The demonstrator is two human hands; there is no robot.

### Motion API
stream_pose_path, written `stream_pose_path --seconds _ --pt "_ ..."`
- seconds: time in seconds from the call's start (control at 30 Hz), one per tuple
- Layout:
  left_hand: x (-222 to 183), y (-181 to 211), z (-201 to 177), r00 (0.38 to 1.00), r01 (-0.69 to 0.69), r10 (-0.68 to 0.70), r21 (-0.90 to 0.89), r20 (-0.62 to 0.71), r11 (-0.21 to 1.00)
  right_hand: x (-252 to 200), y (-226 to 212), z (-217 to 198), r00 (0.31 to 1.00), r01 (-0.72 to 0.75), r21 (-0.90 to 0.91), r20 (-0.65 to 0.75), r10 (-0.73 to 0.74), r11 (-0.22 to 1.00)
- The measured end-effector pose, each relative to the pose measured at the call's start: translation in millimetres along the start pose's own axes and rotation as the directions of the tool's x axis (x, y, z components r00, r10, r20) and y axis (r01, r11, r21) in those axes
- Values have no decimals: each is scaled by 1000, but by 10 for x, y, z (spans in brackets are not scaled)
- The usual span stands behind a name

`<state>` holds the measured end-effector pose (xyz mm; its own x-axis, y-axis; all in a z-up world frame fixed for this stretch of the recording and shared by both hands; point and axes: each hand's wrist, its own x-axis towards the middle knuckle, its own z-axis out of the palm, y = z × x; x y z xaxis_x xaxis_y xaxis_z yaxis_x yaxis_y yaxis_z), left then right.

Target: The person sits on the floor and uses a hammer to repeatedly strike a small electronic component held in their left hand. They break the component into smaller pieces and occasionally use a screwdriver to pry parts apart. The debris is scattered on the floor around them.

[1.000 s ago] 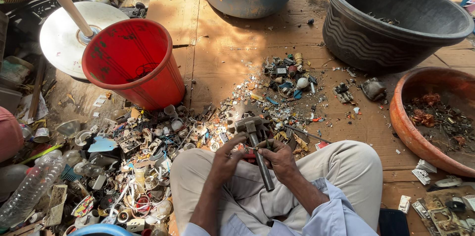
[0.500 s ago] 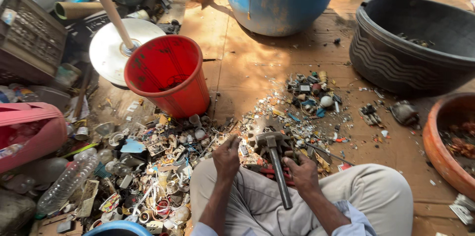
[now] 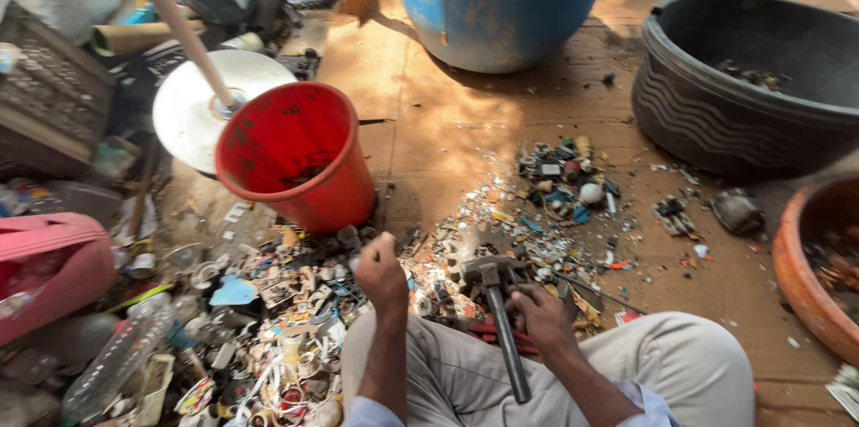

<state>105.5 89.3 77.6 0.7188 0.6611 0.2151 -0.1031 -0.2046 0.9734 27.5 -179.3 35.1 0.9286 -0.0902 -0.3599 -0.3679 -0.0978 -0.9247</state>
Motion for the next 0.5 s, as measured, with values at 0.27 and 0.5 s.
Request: stream_pose_path --seconds 0.27,0.5 --pt "-765 -492 436 886 83 -269 441 378 893 894 -367 -702 892 403 -913 406 198 56" --pt "-643 -579 560 928 164 -218 195 302 967 1644 -376 -871 823 238 -966 257 507 102"
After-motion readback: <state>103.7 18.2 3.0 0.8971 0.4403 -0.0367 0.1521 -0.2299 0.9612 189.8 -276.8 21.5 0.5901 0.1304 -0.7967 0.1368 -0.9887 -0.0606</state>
